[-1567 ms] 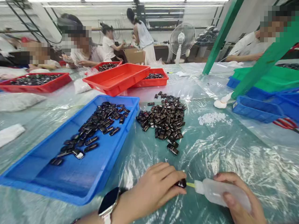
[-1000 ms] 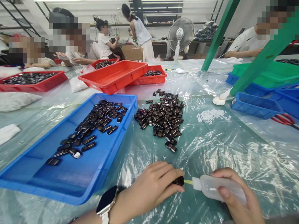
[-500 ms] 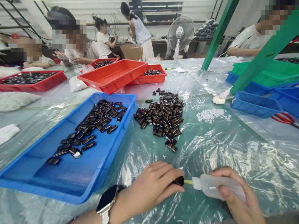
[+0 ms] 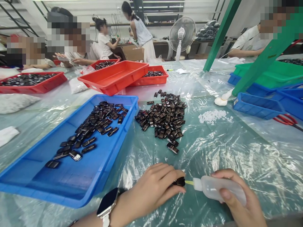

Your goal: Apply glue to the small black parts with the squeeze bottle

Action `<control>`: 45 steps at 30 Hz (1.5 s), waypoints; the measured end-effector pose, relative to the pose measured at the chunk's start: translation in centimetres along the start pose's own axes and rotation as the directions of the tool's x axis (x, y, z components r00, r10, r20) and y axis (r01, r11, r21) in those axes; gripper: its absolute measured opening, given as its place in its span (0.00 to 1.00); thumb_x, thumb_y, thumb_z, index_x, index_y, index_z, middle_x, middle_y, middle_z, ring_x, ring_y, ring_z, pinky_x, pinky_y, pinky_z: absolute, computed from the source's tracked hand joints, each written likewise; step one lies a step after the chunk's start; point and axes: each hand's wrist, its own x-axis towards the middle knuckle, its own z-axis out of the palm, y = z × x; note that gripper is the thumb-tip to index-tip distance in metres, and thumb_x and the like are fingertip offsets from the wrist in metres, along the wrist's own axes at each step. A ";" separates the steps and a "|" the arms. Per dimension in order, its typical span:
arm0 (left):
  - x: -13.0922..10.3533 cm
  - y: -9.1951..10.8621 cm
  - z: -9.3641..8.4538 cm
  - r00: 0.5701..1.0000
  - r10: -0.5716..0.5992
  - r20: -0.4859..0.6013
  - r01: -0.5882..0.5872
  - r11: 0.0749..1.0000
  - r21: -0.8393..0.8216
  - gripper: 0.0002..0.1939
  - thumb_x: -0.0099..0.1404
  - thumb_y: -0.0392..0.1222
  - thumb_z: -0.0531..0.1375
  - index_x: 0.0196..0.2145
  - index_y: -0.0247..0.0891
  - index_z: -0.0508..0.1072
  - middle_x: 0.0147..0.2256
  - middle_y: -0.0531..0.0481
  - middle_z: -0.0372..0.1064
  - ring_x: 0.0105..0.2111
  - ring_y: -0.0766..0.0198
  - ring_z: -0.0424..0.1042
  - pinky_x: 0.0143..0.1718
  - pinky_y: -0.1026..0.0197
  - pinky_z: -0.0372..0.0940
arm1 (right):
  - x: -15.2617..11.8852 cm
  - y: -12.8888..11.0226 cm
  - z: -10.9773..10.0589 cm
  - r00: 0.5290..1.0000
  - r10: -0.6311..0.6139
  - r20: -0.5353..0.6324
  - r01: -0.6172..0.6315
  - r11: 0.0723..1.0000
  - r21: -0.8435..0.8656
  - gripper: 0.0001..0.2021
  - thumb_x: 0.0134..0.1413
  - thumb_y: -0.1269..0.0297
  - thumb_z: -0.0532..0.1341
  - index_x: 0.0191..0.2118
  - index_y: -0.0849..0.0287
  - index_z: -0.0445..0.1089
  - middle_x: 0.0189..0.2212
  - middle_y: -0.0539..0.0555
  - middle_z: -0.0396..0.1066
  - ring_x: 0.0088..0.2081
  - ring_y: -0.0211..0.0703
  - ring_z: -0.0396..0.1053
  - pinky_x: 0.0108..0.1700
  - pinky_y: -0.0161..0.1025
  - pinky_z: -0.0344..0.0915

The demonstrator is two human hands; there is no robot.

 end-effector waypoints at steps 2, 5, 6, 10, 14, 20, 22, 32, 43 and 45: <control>0.0 0.0 -0.1 1.000 -0.013 0.006 0.013 1.000 -0.009 0.15 0.79 0.50 0.50 0.50 0.37 0.67 0.37 0.48 0.76 0.33 0.59 0.75 0.33 0.58 0.69 | 0.0 0.0 0.0 1.000 -0.005 0.006 0.005 1.000 0.004 0.25 0.40 0.31 0.68 0.30 0.50 0.74 0.27 0.49 0.68 0.24 0.38 0.65 0.25 0.31 0.62; 0.1 0.0 -0.2 0.999 -0.038 0.016 0.039 0.999 -0.034 0.15 0.79 0.51 0.49 0.50 0.38 0.67 0.37 0.49 0.76 0.33 0.59 0.76 0.33 0.58 0.69 | -0.1 0.0 0.1 1.000 -0.012 0.011 0.012 1.000 0.016 0.25 0.41 0.32 0.68 0.31 0.50 0.74 0.27 0.49 0.68 0.23 0.38 0.65 0.24 0.31 0.62; 0.1 0.1 -0.2 0.999 -0.049 0.021 0.050 0.998 -0.045 0.15 0.79 0.51 0.49 0.49 0.39 0.67 0.37 0.49 0.76 0.33 0.60 0.76 0.33 0.59 0.69 | -0.1 0.0 0.1 1.000 -0.015 0.010 0.015 1.000 0.018 0.25 0.41 0.32 0.68 0.31 0.49 0.74 0.28 0.49 0.69 0.24 0.39 0.65 0.24 0.31 0.62; 0.0 0.6 -0.2 0.990 -0.126 0.056 0.130 0.989 -0.067 0.14 0.78 0.50 0.50 0.48 0.39 0.67 0.37 0.49 0.75 0.32 0.60 0.75 0.31 0.60 0.69 | -0.3 0.2 0.3 0.999 -0.038 0.002 0.038 0.999 0.012 0.24 0.41 0.32 0.68 0.31 0.48 0.74 0.30 0.49 0.70 0.26 0.40 0.67 0.26 0.31 0.63; -0.1 1.0 -0.4 0.977 -0.194 0.085 0.199 0.978 -0.054 0.12 0.78 0.45 0.52 0.54 0.38 0.66 0.43 0.44 0.72 0.42 0.53 0.74 0.40 0.53 0.71 | -0.3 0.4 0.4 0.998 -0.043 -0.034 0.042 0.999 -0.034 0.22 0.44 0.33 0.67 0.32 0.47 0.73 0.32 0.49 0.71 0.28 0.41 0.68 0.27 0.31 0.63; -0.1 0.1 -0.2 0.970 -0.235 0.053 0.241 0.959 -0.151 0.17 0.78 0.33 0.49 0.59 0.44 0.68 0.47 0.45 0.67 0.45 0.56 0.70 0.41 0.55 0.69 | -0.4 0.4 0.6 0.995 -0.057 -0.080 0.050 0.995 -0.084 0.22 0.45 0.33 0.67 0.33 0.47 0.74 0.36 0.51 0.72 0.32 0.44 0.69 0.28 0.32 0.64; 0.0 -0.2 0.0 0.967 -0.253 0.018 0.252 0.946 -0.204 0.17 0.77 0.35 0.53 0.59 0.46 0.69 0.48 0.46 0.68 0.46 0.57 0.70 0.44 0.56 0.69 | -0.4 0.4 0.6 0.995 -0.054 -0.084 0.047 0.995 -0.083 0.22 0.46 0.33 0.67 0.33 0.47 0.73 0.36 0.51 0.72 0.31 0.44 0.69 0.28 0.32 0.64; -0.3 -0.3 0.3 0.970 -0.239 -0.047 0.225 0.951 -0.211 0.14 0.77 0.38 0.55 0.57 0.44 0.70 0.48 0.45 0.68 0.48 0.56 0.70 0.48 0.54 0.70 | -0.4 0.6 0.4 0.995 -0.079 -0.062 0.076 0.996 -0.055 0.22 0.48 0.35 0.66 0.33 0.49 0.72 0.32 0.51 0.70 0.25 0.40 0.65 0.24 0.33 0.61; -0.2 -0.2 0.3 0.976 -0.213 -0.053 0.199 0.962 -0.188 0.14 0.77 0.36 0.54 0.56 0.44 0.70 0.48 0.45 0.67 0.47 0.56 0.69 0.46 0.55 0.70 | -0.2 0.6 0.2 0.996 -0.075 -0.046 0.072 0.995 -0.066 0.23 0.46 0.33 0.66 0.32 0.48 0.72 0.31 0.50 0.71 0.25 0.40 0.66 0.24 0.33 0.61; -0.2 -0.1 0.3 0.977 -0.208 -0.055 0.195 0.964 -0.182 0.14 0.77 0.36 0.54 0.56 0.44 0.70 0.48 0.45 0.68 0.47 0.56 0.69 0.46 0.54 0.69 | -0.2 0.6 0.1 0.996 -0.071 -0.046 0.067 0.995 -0.071 0.23 0.46 0.33 0.66 0.32 0.48 0.72 0.31 0.50 0.71 0.25 0.41 0.67 0.24 0.33 0.62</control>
